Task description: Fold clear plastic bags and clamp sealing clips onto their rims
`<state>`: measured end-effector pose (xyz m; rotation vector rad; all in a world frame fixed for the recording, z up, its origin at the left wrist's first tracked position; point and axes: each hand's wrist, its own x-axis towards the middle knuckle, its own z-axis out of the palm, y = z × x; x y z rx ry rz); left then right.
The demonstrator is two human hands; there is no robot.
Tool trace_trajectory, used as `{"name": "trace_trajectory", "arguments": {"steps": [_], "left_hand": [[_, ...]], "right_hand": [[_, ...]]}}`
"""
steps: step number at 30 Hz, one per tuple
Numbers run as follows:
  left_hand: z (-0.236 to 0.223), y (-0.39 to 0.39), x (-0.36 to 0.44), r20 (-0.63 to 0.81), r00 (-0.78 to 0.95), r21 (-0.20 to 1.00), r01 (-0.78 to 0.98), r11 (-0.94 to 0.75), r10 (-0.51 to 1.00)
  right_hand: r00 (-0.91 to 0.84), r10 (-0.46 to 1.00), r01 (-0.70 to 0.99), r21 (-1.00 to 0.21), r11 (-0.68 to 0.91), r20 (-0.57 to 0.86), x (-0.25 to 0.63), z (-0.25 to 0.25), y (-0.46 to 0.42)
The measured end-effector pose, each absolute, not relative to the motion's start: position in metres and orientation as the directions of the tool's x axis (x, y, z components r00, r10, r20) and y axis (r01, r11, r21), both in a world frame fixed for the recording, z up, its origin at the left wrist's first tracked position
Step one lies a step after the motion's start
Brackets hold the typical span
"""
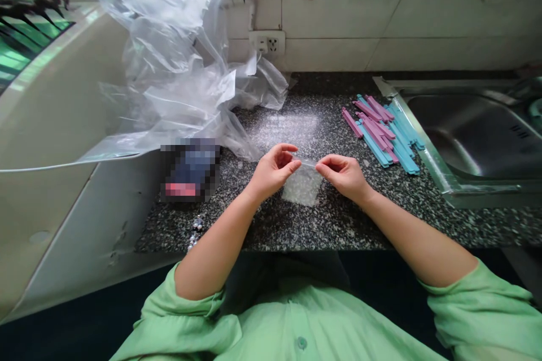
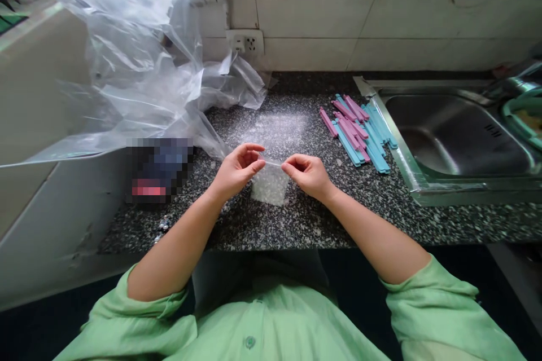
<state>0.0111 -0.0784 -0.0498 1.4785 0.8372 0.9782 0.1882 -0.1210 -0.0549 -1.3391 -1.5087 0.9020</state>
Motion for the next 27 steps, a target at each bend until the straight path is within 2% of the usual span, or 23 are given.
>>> {"name": "trace_trajectory", "arguments": {"steps": [3,6,13,21,27], "left_hand": [[-0.050,-0.078,0.009,0.060,0.449,0.993,0.065,-0.099,0.892],[-0.051,-0.078,0.008,0.057,0.479,0.983,0.129,-0.134,0.876],[-0.047,-0.084,0.011,0.056,0.644,0.927,0.250,-0.279,0.763],[-0.050,-0.088,0.007,-0.059,0.633,0.814,0.478,-0.330,0.772],[-0.048,-0.090,0.006,-0.113,0.679,0.819,0.477,-0.320,0.725]], "right_hand": [[0.080,0.977,0.319,-0.934,0.162,0.197,0.190,-0.055,-0.122],[0.112,0.971,0.319,-0.933,0.165,0.210,0.192,-0.054,-0.123],[-0.055,0.984,0.275,-0.945,0.178,0.169,0.189,-0.052,-0.123],[0.123,0.960,0.271,-0.939,0.210,0.250,0.194,-0.052,-0.121],[0.149,0.957,0.289,-0.936,0.200,0.250,0.196,-0.053,-0.120]]}}
